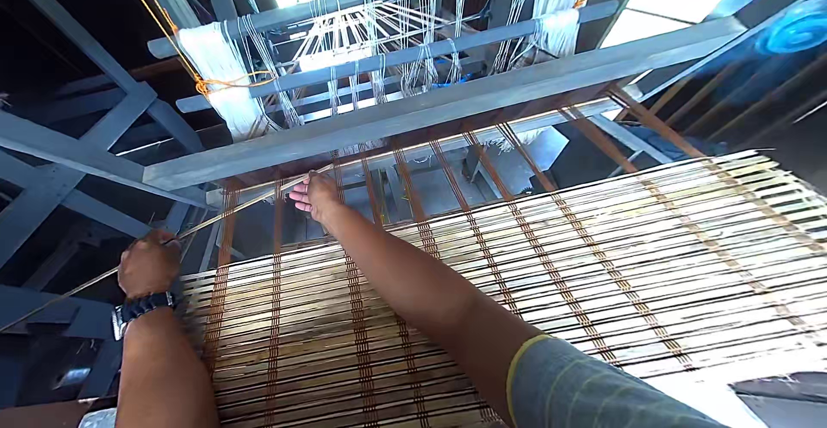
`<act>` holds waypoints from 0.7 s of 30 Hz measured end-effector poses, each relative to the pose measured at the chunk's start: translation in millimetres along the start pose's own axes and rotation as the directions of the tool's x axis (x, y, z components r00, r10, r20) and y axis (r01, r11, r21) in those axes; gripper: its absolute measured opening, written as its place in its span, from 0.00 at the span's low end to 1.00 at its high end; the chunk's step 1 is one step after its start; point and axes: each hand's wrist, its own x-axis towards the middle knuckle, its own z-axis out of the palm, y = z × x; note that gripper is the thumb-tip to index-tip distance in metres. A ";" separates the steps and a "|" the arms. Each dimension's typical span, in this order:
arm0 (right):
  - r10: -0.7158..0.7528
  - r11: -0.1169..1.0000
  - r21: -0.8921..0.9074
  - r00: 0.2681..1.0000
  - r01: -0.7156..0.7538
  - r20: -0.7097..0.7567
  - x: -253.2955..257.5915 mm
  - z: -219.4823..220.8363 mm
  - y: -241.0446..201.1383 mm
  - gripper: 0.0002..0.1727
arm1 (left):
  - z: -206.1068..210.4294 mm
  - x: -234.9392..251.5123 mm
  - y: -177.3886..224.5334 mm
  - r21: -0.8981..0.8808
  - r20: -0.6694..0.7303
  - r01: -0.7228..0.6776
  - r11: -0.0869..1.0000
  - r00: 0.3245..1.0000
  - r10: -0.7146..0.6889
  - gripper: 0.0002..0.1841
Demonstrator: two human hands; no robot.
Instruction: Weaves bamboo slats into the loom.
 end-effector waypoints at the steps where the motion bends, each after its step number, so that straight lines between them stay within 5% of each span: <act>1: 0.005 1.000 -0.001 1.000 -0.005 -0.003 0.1 0.3 0.0 0.25 | -1.3 -1.0 0.4 -0.005 -0.006 -0.011 1.000 1.000 0.011 0.14; 11: 0.082 0.996 -0.046 0.993 -0.078 0.090 -11.6 2.6 2.7 0.28 | 4.0 -2.7 23.9 -0.023 -0.022 -0.152 0.988 0.988 0.152 0.12; 21: 0.012 1.000 0.007 1.000 -0.012 -0.001 -13.9 -3.6 1.6 0.28 | 15.9 -2.5 35.7 -0.043 -0.038 -0.280 0.959 0.960 0.278 0.14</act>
